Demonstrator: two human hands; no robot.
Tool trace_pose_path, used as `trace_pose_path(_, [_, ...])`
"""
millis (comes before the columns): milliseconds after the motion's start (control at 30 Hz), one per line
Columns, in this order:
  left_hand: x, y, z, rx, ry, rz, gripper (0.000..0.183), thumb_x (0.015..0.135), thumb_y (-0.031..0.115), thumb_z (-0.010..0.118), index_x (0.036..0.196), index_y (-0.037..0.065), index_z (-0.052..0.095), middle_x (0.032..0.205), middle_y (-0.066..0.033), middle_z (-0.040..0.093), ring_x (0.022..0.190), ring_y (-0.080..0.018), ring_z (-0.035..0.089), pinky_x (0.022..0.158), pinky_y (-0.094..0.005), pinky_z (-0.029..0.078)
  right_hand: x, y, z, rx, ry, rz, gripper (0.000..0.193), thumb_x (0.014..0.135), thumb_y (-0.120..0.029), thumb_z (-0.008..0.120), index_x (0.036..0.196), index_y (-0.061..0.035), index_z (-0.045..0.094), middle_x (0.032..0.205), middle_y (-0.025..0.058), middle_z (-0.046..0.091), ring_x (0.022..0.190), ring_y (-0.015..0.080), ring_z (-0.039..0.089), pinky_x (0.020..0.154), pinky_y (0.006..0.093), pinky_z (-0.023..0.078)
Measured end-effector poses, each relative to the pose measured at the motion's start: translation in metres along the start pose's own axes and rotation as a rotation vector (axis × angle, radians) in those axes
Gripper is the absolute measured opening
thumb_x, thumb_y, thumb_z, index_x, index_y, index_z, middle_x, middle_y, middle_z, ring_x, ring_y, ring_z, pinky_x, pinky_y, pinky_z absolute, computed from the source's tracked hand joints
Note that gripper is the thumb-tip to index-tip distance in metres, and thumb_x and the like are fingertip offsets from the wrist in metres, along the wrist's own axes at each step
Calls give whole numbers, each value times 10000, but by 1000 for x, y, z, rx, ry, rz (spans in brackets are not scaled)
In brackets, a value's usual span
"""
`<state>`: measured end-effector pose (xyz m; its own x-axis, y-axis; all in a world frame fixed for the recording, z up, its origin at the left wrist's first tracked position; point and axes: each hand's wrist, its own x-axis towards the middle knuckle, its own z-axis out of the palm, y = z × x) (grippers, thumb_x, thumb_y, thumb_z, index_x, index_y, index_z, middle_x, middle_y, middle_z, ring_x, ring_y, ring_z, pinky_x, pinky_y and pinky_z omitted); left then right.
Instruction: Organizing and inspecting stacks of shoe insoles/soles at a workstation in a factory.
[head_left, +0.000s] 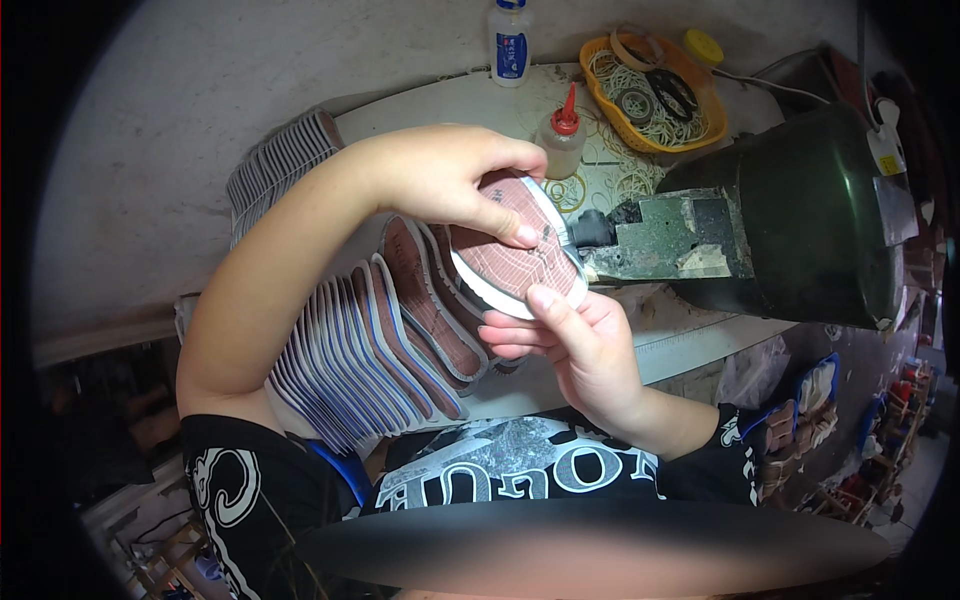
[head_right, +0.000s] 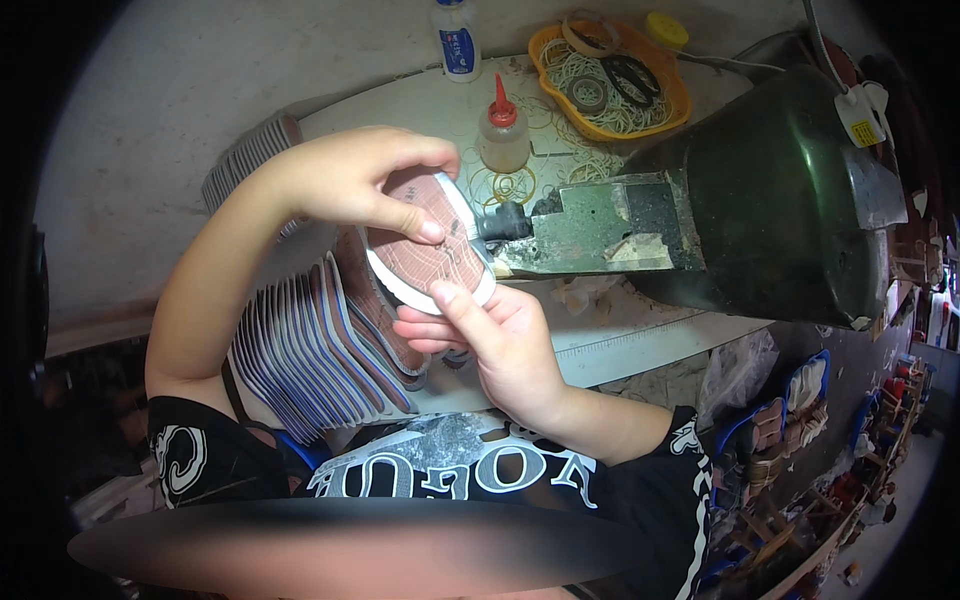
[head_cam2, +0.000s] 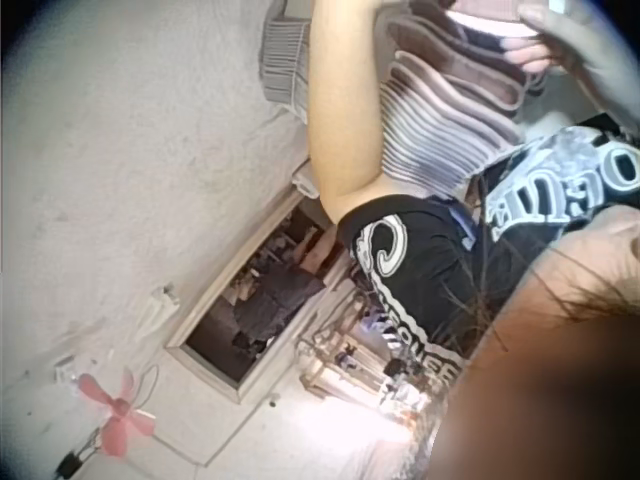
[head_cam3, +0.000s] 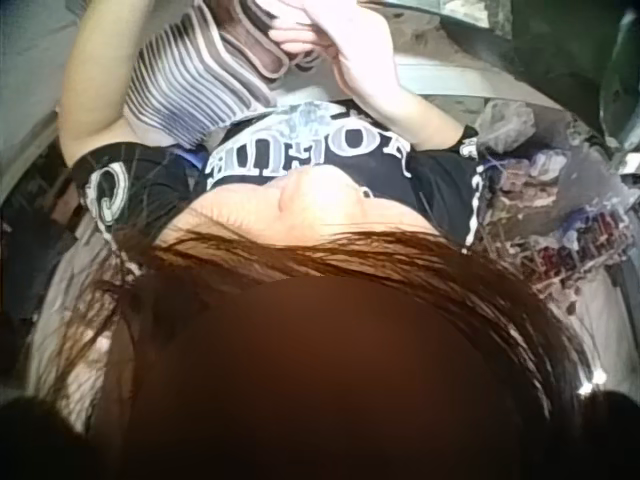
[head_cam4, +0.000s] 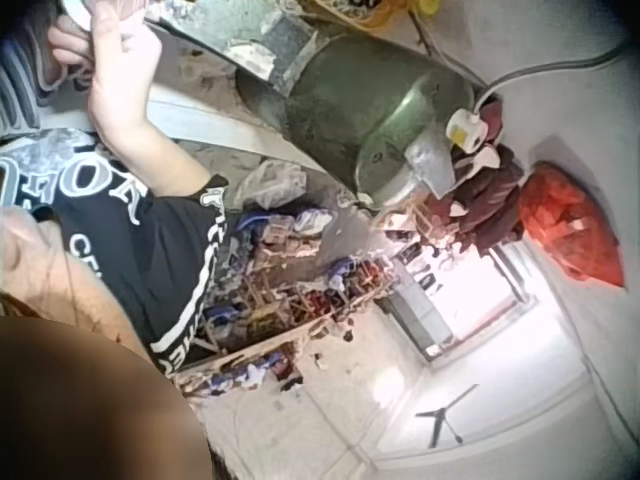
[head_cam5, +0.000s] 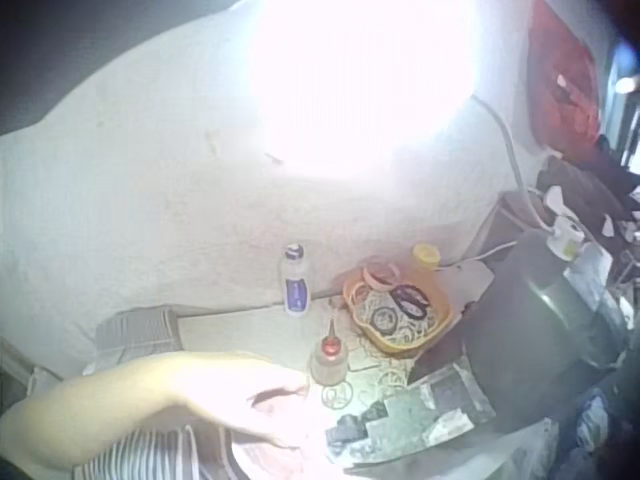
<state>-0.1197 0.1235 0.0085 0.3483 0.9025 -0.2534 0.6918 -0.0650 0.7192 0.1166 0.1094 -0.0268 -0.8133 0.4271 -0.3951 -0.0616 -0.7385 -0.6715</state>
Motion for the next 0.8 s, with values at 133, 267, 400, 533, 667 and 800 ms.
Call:
trace_pose_path(133, [-13, 8, 7, 38, 116, -78, 522, 763, 482, 677, 968, 18, 555, 764, -134, 581, 710, -238, 562, 610, -338, 428, 2, -7, 0, 36, -14, 38, 388, 978, -254, 458, 1114, 98, 545, 1002, 230, 646, 895, 259, 674, 780, 322, 559])
trace_pose_path(267, [-29, 16, 23, 52, 255, -245, 524, 772, 490, 679, 913, -1, 562, 702, -111, 564, 668, -182, 547, 576, -326, 416, 2, -9, -2, 46, -28, 57, 405, 971, -264, 462, 1105, 110, 534, 995, 241, 641, 896, 285, 672, 790, 345, 565])
trace_pose_path(400, [-40, 27, 43, -123, 303, -375, 562, 762, 527, 662, 847, -28, 626, 679, -157, 608, 638, -241, 600, 568, -362, 460, 3, -13, -2, 48, -54, 64, 389, 968, -252, 453, 1111, 101, 531, 997, 219, 642, 913, 282, 666, 788, 343, 567])
trace_pose_path(533, [-42, 30, 63, -279, 258, -553, 563, 800, 504, 665, 870, -54, 651, 731, -103, 647, 662, -131, 602, 583, -258, 484, 2, -12, -9, -12, -70, 38, 357, 958, -265, 476, 1086, 55, 571, 982, 158, 656, 882, 221, 666, 764, 316, 560])
trace_pose_path(667, [-40, 54, 71, -431, 310, -702, 638, 805, 555, 606, 782, -81, 655, 664, -161, 649, 489, -207, 627, 439, -307, 516, -4, -7, -16, -203, -112, -24, 287, 930, -243, 534, 1062, 4, 593, 958, 98, 661, 843, 155, 651, 751, 306, 542])
trace_pose_path(800, [-40, 75, 73, -460, 264, -786, 659, 835, 570, 561, 774, -80, 652, 656, -170, 649, 472, -213, 638, 402, -316, 526, -10, 3, -18, -148, -184, -135, 213, 910, -145, 565, 1067, -2, 582, 948, 60, 647, 836, 105, 621, 743, 252, 507])
